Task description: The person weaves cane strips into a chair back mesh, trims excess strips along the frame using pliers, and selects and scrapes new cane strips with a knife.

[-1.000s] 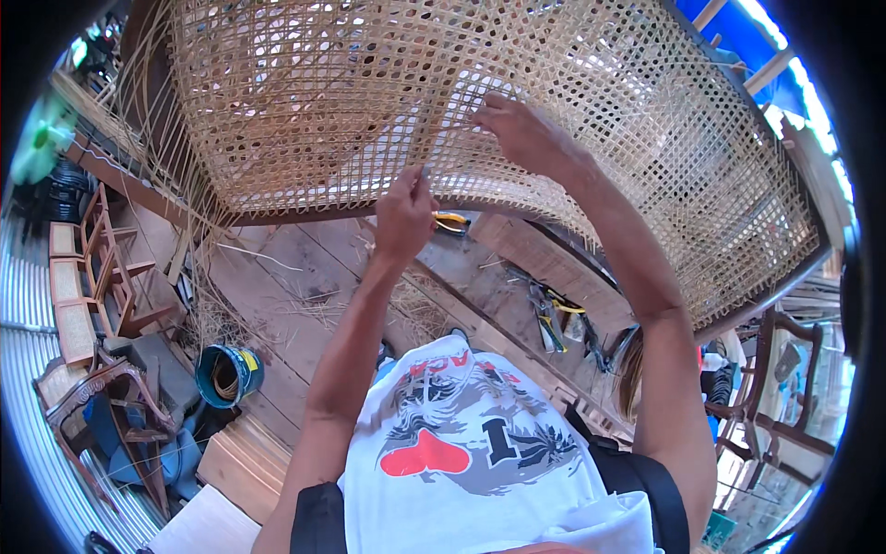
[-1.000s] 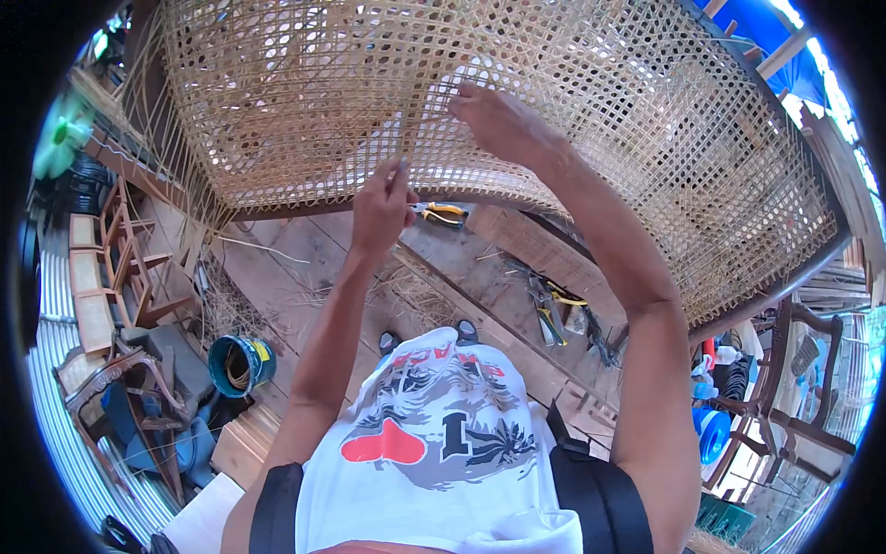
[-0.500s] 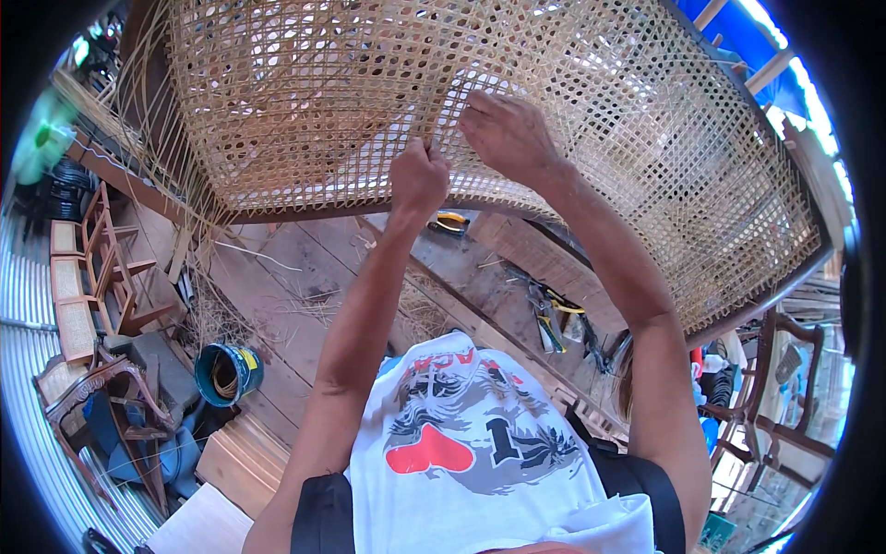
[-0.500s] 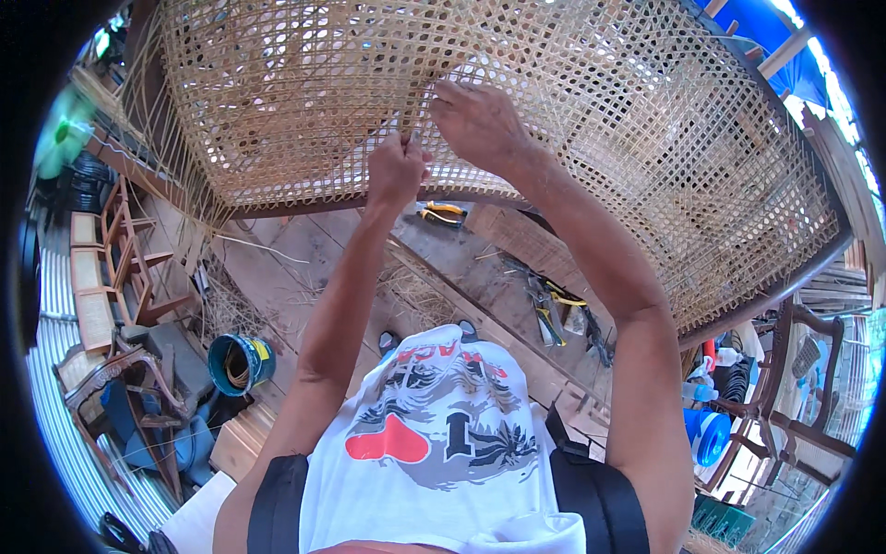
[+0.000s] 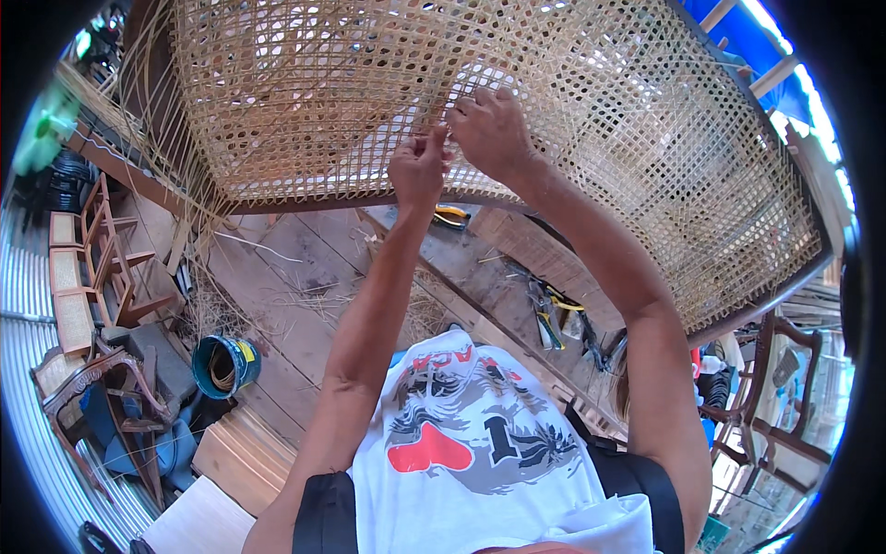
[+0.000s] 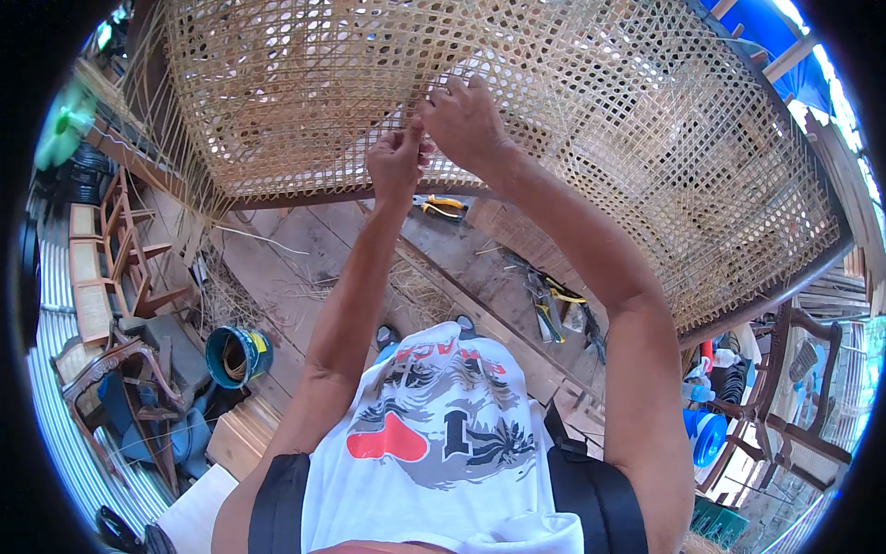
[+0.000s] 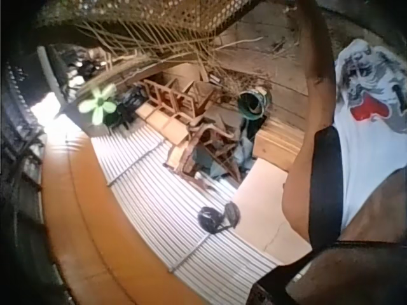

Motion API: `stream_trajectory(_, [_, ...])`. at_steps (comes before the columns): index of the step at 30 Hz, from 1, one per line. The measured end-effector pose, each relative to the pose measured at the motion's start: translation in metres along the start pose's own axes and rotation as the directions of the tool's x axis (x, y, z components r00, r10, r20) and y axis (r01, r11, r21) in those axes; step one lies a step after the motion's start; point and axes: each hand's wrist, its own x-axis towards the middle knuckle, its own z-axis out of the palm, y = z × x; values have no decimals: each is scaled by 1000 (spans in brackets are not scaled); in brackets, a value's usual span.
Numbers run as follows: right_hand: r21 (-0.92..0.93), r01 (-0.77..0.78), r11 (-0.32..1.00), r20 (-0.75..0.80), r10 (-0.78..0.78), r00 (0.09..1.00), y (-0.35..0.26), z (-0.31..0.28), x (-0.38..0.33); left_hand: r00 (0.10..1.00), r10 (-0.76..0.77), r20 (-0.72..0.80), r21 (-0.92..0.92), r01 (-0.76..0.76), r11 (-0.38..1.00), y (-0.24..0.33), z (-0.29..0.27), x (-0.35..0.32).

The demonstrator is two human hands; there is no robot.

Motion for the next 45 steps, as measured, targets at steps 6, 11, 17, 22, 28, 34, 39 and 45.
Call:
stream_trajectory(6, [-88, 17, 996, 14, -16, 1000, -15, 2, -5, 916, 392, -90, 551, -282, 786, -19, -44, -5])
stream_trajectory(11, [-78, -77, 994, -81, 70, 994, -34, 26, -18, 850, 521, -82, 789, -264, 555, -61, -229, -82])
stream_trajectory(17, [498, 188, 846, -301, -35, 953, -138, -13, -3, 927, 369, 63, 832, -253, 493, -19, -308, -211])
stream_trajectory(22, [697, 209, 686, 52, -340, 939, -121, -26, 5, 985, 153, -81, 546, -85, 834, 1, -260, -182])
stream_trajectory(28, [438, -184, 880, 136, 137, 981, -13, -32, 2, 998, 19, 67, 362, -43, 931, 19, -138, -84])
stream_trajectory(34, [303, -139, 943, 55, 128, 990, -26, -43, 6, 968, 209, 136, 417, -247, 875, -9, -93, -28])
stream_trajectory(39, [280, -73, 957, -59, 93, 994, -29, -45, 2, 961, 250, 119, 437, -276, 856, -26, -75, -3])
stream_trajectory(45, [142, -13, 990, 19, 10, 1000, -15, -21, 14, 886, 464, 8, 613, -371, 698, -47, -40, 7])
